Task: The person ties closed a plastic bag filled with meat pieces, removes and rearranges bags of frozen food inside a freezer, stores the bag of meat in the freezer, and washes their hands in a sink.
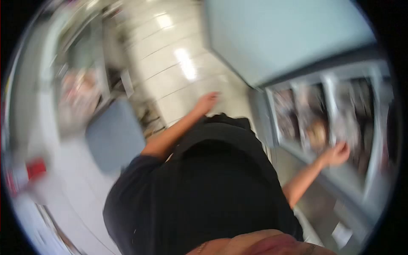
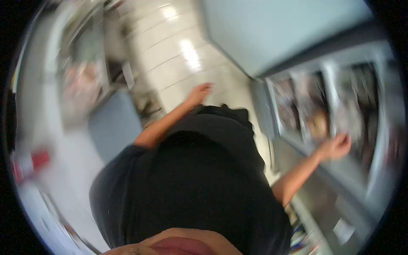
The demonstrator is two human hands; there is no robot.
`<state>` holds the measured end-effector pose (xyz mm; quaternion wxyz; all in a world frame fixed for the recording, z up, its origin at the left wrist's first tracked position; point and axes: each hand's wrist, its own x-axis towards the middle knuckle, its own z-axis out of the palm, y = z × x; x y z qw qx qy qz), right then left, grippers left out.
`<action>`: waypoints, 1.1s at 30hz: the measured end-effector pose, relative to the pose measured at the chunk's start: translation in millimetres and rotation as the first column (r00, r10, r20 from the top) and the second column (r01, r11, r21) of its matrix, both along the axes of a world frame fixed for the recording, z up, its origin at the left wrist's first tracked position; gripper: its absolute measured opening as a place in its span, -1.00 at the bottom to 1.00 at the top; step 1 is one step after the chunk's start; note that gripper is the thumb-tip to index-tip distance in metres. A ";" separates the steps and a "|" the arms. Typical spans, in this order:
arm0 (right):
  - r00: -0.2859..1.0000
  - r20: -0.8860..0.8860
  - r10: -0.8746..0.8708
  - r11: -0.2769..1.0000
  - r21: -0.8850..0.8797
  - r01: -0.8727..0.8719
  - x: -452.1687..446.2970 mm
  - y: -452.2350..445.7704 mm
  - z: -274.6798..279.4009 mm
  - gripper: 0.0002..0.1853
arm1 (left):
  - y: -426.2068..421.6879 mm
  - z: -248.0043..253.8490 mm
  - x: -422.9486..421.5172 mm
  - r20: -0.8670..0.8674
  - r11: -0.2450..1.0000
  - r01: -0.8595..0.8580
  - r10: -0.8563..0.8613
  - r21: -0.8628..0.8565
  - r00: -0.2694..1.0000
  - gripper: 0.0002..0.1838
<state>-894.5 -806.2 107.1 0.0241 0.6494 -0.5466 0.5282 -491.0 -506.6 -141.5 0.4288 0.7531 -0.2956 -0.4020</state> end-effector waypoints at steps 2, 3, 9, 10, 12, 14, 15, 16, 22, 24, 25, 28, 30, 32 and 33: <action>0.959 0.107 0.263 0.956 0.103 -0.274 33.8 7.6 -62.0 -0.82 | -7.5 6.7 -6.4 0.016 0.997 -0.070 0.070 -0.033 0.997 -0.60; 0.890 0.125 0.438 0.880 0.142 -0.453 49.8 9.6 -92.4 -0.84 | -11.0 -12.5 -5.7 -0.012 0.992 -0.072 0.071 -0.104 0.997 -0.60; 0.599 0.240 0.763 0.385 0.576 -0.721 142.2 37.6 -200.5 -0.78 | 3.6 19.2 4.6 0.042 0.960 -0.266 0.270 -0.083 0.962 -0.62; 0.529 0.306 0.791 0.274 0.596 -0.755 162.1 40.3 -202.2 -0.77 | 12.3 18.4 10.8 0.047 0.949 -0.308 0.312 -0.071 0.949 -0.63; 0.388 0.426 0.817 0.051 0.617 -0.785 203.7 44.3 -201.8 -0.75 | 34.6 18.3 24.5 0.057 0.912 -0.403 0.408 -0.080 0.911 -0.65; 0.313 0.363 0.878 0.010 0.639 -0.769 246.1 46.7 -198.6 -0.75 | 65.3 32.1 47.3 0.084 0.847 -0.518 0.529 -0.120 0.845 -0.65; 0.272 0.328 0.905 -0.008 0.651 -0.759 265.2 48.3 -196.9 -0.75 | 83.2 40.8 59.7 0.093 0.808 -0.572 0.586 -0.142 0.805 -0.66; 0.259 0.378 0.889 -0.059 0.655 -0.754 283.8 50.2 -201.2 -0.74 | 103.8 51.1 75.5 0.145 0.760 -0.628 0.649 -0.168 0.747 -0.67; 0.167 0.676 0.717 -0.463 0.642 -0.611 421.5 113.1 -188.0 -0.72 | 277.0 114.8 205.3 0.270 0.287 -0.800 0.949 -0.527 0.162 -0.73; 0.195 0.774 0.602 -0.598 0.599 -0.533 471.8 152.9 -180.0 -0.61 | 348.7 128.7 247.4 0.211 0.097 -0.776 0.976 -0.624 -0.047 -0.71; 0.172 0.832 0.528 -0.674 0.533 -0.511 498.7 173.0 -175.9 -0.54 | 380.4 130.8 260.8 0.109 -0.036 -0.755 0.984 -0.655 -0.141 -0.70; 0.162 0.940 0.300 -0.841 0.341 -0.421 579.6 240.0 -163.7 -0.35 | 451.0 148.6 286.0 0.398 0.010 -0.755 0.854 -0.655 -0.334 -0.65; 0.163 0.969 0.187 -0.910 0.234 -0.343 641.4 282.3 -153.8 -0.25 | 467.1 167.4 301.3 0.431 0.092 -0.745 0.859 -0.661 -0.276 -0.61; 0.127 0.968 0.215 -0.926 0.243 -0.289 706.8 316.9 -151.7 -0.26 | 479.9 183.3 320.3 0.541 0.221 -0.725 0.806 -0.652 -0.241 -0.57; 0.079 0.964 0.254 -0.924 0.266 -0.276 737.5 336.3 -145.4 -0.31 | 486.1 187.0 331.6 0.628 0.308 -0.713 0.742 -0.630 -0.234 -0.55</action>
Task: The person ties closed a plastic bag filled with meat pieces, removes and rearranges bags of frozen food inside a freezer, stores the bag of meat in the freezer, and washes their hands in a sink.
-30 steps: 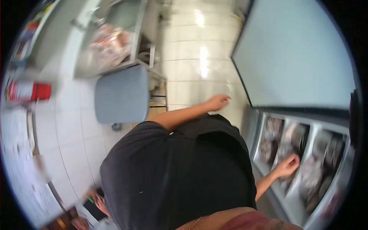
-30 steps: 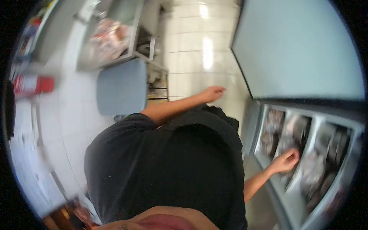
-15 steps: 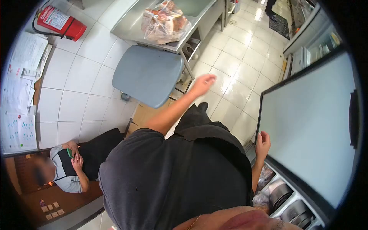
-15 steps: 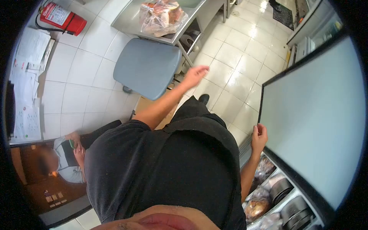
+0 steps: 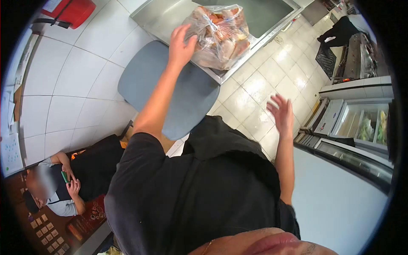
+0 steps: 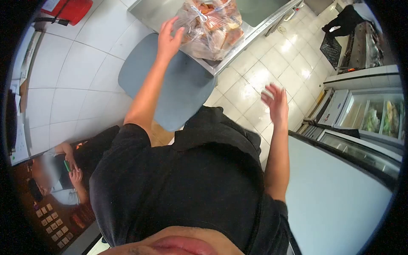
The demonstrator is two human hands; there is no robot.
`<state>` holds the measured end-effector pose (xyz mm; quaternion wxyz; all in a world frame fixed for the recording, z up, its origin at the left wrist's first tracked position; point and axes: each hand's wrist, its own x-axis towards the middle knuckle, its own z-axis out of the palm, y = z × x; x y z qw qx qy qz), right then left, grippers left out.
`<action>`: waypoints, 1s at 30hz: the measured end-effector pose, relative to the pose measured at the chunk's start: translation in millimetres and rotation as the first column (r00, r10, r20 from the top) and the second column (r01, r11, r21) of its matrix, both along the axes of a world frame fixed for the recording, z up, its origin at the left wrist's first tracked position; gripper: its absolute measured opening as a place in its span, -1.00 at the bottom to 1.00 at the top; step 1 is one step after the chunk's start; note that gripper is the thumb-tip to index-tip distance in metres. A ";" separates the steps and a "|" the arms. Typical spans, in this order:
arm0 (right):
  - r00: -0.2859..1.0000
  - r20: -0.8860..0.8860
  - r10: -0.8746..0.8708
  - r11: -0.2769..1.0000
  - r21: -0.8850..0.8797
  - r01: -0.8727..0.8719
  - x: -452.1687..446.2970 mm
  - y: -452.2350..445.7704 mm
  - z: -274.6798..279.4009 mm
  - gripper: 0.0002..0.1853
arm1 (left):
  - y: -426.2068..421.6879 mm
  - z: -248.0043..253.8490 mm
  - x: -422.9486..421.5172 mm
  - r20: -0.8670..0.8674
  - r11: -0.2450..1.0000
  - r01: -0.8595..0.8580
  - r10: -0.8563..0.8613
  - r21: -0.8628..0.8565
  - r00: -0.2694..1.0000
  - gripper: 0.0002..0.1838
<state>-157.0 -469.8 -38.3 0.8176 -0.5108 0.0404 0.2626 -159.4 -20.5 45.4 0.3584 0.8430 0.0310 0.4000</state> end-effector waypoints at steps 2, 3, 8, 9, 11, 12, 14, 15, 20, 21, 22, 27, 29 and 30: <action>0.996 0.084 0.039 0.995 -0.094 -0.031 68.1 35.4 -1.0 -0.32 | 2.6 7.7 16.5 -0.006 0.991 0.041 -0.040 0.129 0.999 -0.53; 0.992 0.112 0.052 0.991 -0.130 -0.038 100.5 56.9 4.7 -0.33 | 1.0 14.3 22.8 -0.020 0.987 0.062 -0.060 0.145 0.998 -0.52; 0.976 0.100 0.194 0.966 -0.194 -0.173 245.1 148.9 -0.5 -0.25 | 40.2 -17.1 54.0 -0.046 0.984 -0.041 0.033 -0.176 0.998 -0.47; 0.940 0.098 0.326 0.920 -0.263 -0.291 257.8 158.1 -4.9 -0.20 | 52.2 -36.9 58.9 -0.072 0.931 -0.073 0.051 -0.359 0.996 -0.46; 0.813 0.069 0.578 0.767 -0.385 -0.513 279.8 180.5 -14.6 -0.11 | 82.2 -78.8 63.9 -0.200 0.821 -0.176 0.077 -0.543 0.977 -0.41; 0.718 0.119 0.686 0.687 -0.431 -0.585 288.7 185.1 -18.9 -0.02 | 85.8 -83.4 63.8 -0.285 0.724 -0.239 0.062 -0.647 0.957 -0.40; 0.479 0.213 0.851 0.513 -0.527 -0.677 303.8 188.4 -27.9 0.21 | 95.9 -85.3 69.5 -0.423 0.490 -0.368 -0.001 -0.790 0.906 -0.36; 0.426 0.200 0.882 0.464 -0.518 -0.718 310.3 191.6 -21.7 0.31 | 102.2 -97.5 72.4 -0.435 0.442 -0.377 -0.034 -0.814 0.900 -0.35; 0.495 -0.033 0.868 0.496 0.113 -0.861 350.0 212.0 -48.4 0.37 | 99.1 -100.5 114.9 -0.372 0.061 -0.368 -0.232 -0.928 0.899 -0.30; 0.492 0.004 0.870 0.491 0.051 -0.869 347.8 216.9 -47.8 0.39 | 98.5 -102.4 117.9 -0.339 0.001 -0.348 -0.232 -0.937 0.912 -0.31; 0.486 0.046 0.873 0.487 -0.011 -0.873 345.4 222.4 -42.2 0.41 | 101.2 -105.6 119.4 -0.305 -0.055 -0.325 -0.228 -0.944 0.925 -0.32; 0.718 0.092 0.690 0.719 0.026 -0.694 318.8 226.7 -65.3 0.16 | 102.3 -118.0 123.0 -0.226 -0.117 -0.244 -0.144 -0.963 0.963 -0.40; 0.800 0.059 0.596 0.801 0.010 -0.598 297.7 226.8 -49.0 0.06 | 90.9 -96.7 128.4 -0.345 0.003 -0.346 -0.088 -0.938 0.935 -0.42; 0.827 0.026 0.562 0.827 -0.020 -0.561 289.7 224.7 -36.3 0.05 | 87.4 -90.6 131.7 -0.397 0.064 -0.393 -0.057 -0.917 0.916 -0.43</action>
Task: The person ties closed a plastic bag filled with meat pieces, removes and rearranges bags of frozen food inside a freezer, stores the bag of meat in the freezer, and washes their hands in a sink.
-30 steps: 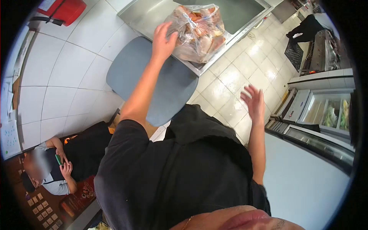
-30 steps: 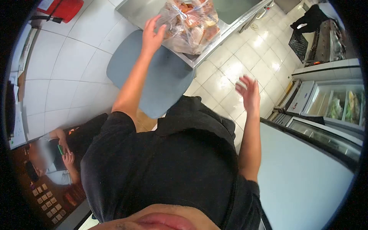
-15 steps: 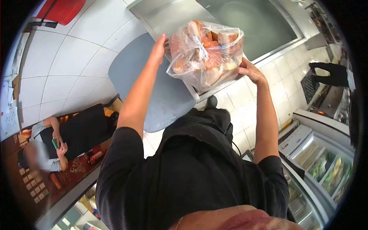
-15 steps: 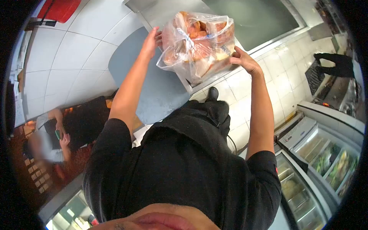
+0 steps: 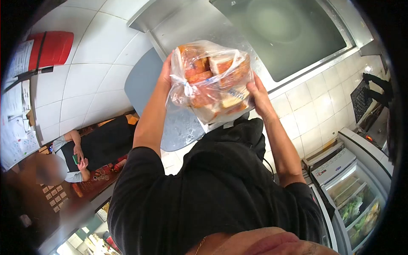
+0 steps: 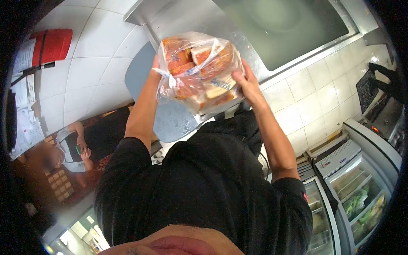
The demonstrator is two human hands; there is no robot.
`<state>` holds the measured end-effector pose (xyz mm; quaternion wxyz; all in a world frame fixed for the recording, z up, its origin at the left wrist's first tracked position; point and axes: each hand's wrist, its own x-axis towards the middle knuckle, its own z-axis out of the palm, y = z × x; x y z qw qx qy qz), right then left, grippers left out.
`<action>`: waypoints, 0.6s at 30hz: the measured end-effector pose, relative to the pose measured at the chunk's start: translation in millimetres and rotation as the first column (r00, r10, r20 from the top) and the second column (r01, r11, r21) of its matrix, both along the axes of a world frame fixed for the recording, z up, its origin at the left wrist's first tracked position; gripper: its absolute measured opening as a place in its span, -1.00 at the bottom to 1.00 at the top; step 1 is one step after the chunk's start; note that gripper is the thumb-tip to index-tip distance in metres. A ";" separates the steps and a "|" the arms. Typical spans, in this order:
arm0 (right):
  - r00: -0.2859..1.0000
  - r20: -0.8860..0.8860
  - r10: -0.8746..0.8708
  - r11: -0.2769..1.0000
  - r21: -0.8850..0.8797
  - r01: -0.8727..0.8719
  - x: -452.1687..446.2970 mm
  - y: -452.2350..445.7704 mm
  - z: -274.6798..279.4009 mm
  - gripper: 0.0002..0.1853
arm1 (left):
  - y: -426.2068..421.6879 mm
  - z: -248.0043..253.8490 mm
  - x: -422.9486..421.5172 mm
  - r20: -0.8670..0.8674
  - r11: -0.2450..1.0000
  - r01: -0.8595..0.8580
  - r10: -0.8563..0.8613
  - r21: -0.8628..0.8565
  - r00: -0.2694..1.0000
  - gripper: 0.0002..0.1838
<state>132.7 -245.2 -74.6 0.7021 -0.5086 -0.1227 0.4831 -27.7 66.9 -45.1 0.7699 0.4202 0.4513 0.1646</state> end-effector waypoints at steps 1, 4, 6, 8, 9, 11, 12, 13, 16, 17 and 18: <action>1.000 0.006 -0.030 0.999 -0.027 0.030 -8.6 -4.4 2.5 0.04 | -1.4 -5.6 0.9 0.017 0.999 0.031 -0.031 0.030 0.999 -0.45; 0.992 0.067 -0.107 0.989 -0.099 0.113 -38.2 -27.5 26.0 0.02 | -2.6 -27.1 8.9 0.069 0.982 0.164 -0.158 -0.097 0.985 -0.47; 0.935 -0.215 -0.281 0.951 -0.192 0.241 -59.6 -46.5 43.5 -0.07 | -1.3 -41.9 16.1 0.115 0.928 0.271 -0.249 -0.254 0.962 -0.47; 0.852 -0.454 -0.259 0.966 -0.131 0.224 -76.1 -71.0 7.4 -0.13 | -2.6 -49.5 16.9 0.167 0.841 0.364 -0.323 -0.401 0.932 -0.47; 0.789 -0.565 -0.241 0.969 -0.100 0.224 -87.8 -82.9 -4.7 -0.14 | -25.3 -27.1 20.4 -0.084 0.920 0.296 -0.327 -0.257 0.941 -0.44; 0.750 -0.610 -0.257 0.963 -0.095 0.254 -90.8 -94.0 1.9 -0.15 | -56.9 3.1 37.3 -0.159 0.922 0.352 -0.377 -0.163 0.913 -0.42; 0.729 -0.637 -0.253 0.959 -0.064 0.276 -97.9 -105.0 -17.8 -0.14 | -68.6 14.5 41.8 -0.197 0.916 0.382 -0.400 -0.122 0.895 -0.41; 0.710 -0.655 -0.258 0.954 -0.056 0.296 -101.2 -104.7 -24.6 -0.11 | -74.1 24.0 45.2 -0.201 0.908 0.371 -0.408 -0.197 0.891 -0.38; 0.556 -0.779 -0.289 0.942 -0.129 0.309 -97.4 -103.3 -39.8 -0.11 | -80.0 33.3 43.9 -0.119 0.878 0.440 -0.465 -0.191 0.877 -0.36; 0.621 -0.721 -0.306 0.939 -0.120 0.322 -101.9 -101.3 -53.0 -0.14 | -83.6 38.6 41.8 -0.122 0.872 0.462 -0.482 -0.161 0.868 -0.32; 0.685 -0.655 -0.319 0.937 -0.110 0.331 -108.3 -99.1 -69.3 -0.16 | -83.9 33.2 37.5 -0.082 0.866 0.477 -0.492 -0.152 0.867 -0.31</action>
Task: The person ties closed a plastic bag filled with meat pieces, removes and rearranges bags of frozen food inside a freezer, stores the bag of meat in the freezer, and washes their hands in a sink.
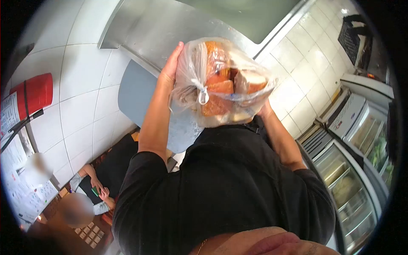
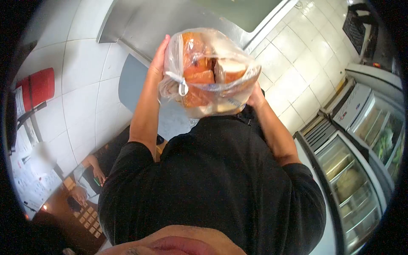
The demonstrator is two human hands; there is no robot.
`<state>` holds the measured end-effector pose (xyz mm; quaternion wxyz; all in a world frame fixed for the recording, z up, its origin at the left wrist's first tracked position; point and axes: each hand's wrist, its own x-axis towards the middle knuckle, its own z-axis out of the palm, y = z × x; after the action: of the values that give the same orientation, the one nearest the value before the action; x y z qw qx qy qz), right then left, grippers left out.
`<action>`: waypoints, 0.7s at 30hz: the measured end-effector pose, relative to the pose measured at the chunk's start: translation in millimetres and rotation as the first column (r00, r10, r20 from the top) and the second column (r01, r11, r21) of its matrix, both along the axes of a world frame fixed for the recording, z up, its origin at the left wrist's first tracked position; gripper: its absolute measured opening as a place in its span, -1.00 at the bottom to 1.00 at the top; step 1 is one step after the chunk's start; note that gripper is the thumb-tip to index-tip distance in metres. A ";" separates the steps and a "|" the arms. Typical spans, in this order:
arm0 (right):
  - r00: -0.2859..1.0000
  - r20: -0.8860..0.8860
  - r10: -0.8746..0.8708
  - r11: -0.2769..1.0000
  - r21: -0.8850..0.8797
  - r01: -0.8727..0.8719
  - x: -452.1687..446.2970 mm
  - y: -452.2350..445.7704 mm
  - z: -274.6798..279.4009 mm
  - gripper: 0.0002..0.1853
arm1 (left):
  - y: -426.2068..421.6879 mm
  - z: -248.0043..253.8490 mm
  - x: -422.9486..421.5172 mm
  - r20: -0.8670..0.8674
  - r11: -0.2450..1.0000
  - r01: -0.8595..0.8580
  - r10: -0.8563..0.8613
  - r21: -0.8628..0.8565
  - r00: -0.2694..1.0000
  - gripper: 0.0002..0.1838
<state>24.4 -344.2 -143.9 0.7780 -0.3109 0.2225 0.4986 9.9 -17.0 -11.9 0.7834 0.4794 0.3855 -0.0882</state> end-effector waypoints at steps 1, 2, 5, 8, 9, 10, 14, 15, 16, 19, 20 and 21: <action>0.995 0.023 -0.102 0.994 0.050 0.100 -6.3 2.9 -9.7 -0.23 | 2.8 -8.1 -3.0 0.041 1.000 0.006 -0.006 -0.010 0.999 -0.29; 0.987 -0.020 -0.161 0.978 0.131 0.162 -14.0 -3.7 -17.0 -0.38 | 6.0 -15.6 -7.2 0.080 1.000 0.012 -0.010 -0.019 0.997 -0.28; 0.972 -0.002 -0.235 0.955 0.186 0.232 -22.3 -4.3 -23.4 -0.39 | 7.7 -15.7 -18.5 0.148 0.995 0.082 -0.089 0.055 0.985 -0.25; 0.967 0.064 -0.246 0.957 0.175 0.232 -17.8 -1.1 -23.2 -0.40 | 13.6 -21.6 -31.1 0.239 0.978 0.129 -0.166 0.162 0.957 -0.25; 0.964 0.078 -0.252 0.956 0.176 0.236 -19.2 -1.1 -22.3 -0.41 | 12.0 -13.6 -36.3 0.242 0.967 0.146 -0.196 0.211 0.950 -0.25; 0.962 0.095 -0.257 0.955 0.178 0.238 -19.4 -0.9 -22.0 -0.41 | 10.5 -7.2 -39.1 0.246 0.952 0.162 -0.228 0.261 0.942 -0.26; 0.952 0.127 -0.280 0.948 0.194 0.253 -17.0 -3.8 -22.6 -0.42 | -18.5 -23.8 -40.2 0.367 0.999 0.024 -0.014 -0.022 0.930 -0.28; 0.950 0.128 -0.284 0.946 0.198 0.256 -13.9 -5.1 -23.5 -0.43 | -34.2 -5.8 -46.3 0.313 0.996 0.000 0.029 -0.093 0.949 -0.30; 0.949 0.130 -0.286 0.945 0.203 0.257 -11.0 -6.5 -24.9 -0.43 | -43.8 2.3 -47.9 0.252 0.986 -0.028 0.069 -0.163 0.965 -0.33; 0.944 0.118 -0.309 0.933 0.229 0.277 -8.0 -6.7 -31.9 -0.44 | -43.4 -21.3 -45.7 0.339 0.965 0.052 0.039 -0.257 0.940 -0.27; 0.942 0.113 -0.315 0.930 0.234 0.283 -8.7 -8.5 -34.5 -0.45 | -41.2 -29.2 -44.7 0.327 0.957 0.051 0.046 -0.284 0.944 -0.27; 0.940 0.114 -0.323 0.927 0.240 0.289 -11.3 -10.6 -35.4 -0.45 | -37.4 -35.8 -44.6 0.316 0.949 0.048 0.057 -0.313 0.947 -0.27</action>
<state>13.1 -354.9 -179.3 0.8905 -0.2212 0.1522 0.3674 -34.7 -54.3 -47.7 0.9024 0.3546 0.2350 -0.0679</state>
